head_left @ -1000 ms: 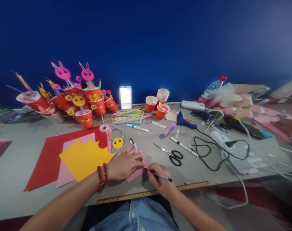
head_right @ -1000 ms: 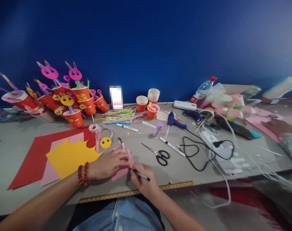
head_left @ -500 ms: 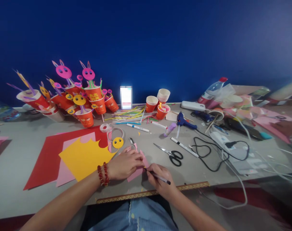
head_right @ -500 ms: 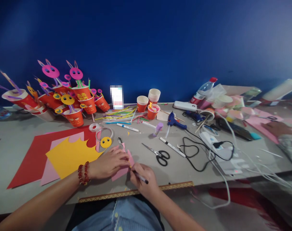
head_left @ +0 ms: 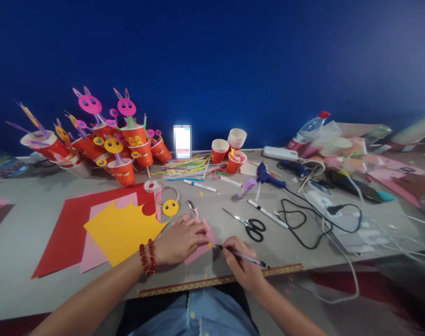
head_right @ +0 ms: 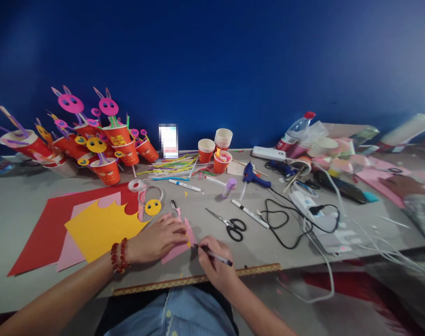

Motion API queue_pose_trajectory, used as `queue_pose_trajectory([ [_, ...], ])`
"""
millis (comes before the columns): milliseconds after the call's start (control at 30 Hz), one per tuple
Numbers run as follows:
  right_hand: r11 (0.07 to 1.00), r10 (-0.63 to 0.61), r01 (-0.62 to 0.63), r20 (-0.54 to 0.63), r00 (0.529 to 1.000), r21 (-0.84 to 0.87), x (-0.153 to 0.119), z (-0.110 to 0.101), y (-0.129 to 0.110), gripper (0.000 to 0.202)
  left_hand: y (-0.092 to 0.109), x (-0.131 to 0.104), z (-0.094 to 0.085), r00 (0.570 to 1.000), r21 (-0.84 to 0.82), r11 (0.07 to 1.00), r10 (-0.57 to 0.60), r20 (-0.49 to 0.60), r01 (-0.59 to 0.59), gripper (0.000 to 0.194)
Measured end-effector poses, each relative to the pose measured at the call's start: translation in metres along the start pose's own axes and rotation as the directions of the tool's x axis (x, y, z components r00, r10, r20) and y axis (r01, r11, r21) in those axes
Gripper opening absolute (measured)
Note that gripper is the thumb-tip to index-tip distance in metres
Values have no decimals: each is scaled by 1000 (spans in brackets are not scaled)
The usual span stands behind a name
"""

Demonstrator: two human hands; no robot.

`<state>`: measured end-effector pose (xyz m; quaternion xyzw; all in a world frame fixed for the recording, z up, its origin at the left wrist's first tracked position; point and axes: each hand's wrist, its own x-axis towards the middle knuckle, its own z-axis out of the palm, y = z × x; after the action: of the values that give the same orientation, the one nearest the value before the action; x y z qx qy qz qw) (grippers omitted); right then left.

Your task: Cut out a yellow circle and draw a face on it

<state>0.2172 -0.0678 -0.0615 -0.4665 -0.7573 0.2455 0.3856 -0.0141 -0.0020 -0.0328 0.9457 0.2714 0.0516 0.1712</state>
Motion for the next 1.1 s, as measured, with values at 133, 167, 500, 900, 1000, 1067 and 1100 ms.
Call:
queue_pose_trajectory([
  [133,998,-52,49,61,997,45,0,4,2,21,7,-3,0,1000,30,999,-12,-25,13,29],
  [167,997,-71,69,55,996,42,-1,7,3,23,9,-3,0,999,37,999,-25,-32,26,28],
  [500,985,-138,146,85,987,-90,-5,12,7,22,24,-9,9,989,83,990,-102,-103,110,20],
  [900,978,-168,177,91,982,-112,-3,10,7,23,73,-27,47,942,75,964,-231,-245,256,46],
  [1000,976,-174,183,82,981,-121,-2,10,7,21,87,-25,50,924,0,957,-281,-258,291,44],
  [1067,975,-180,187,65,981,-120,-3,10,8,20,94,-21,52,912,-35,947,-318,-259,321,43],
  [1100,975,-185,191,56,981,-117,-3,11,8,20,96,-20,53,906,-45,942,-333,-261,333,43],
])
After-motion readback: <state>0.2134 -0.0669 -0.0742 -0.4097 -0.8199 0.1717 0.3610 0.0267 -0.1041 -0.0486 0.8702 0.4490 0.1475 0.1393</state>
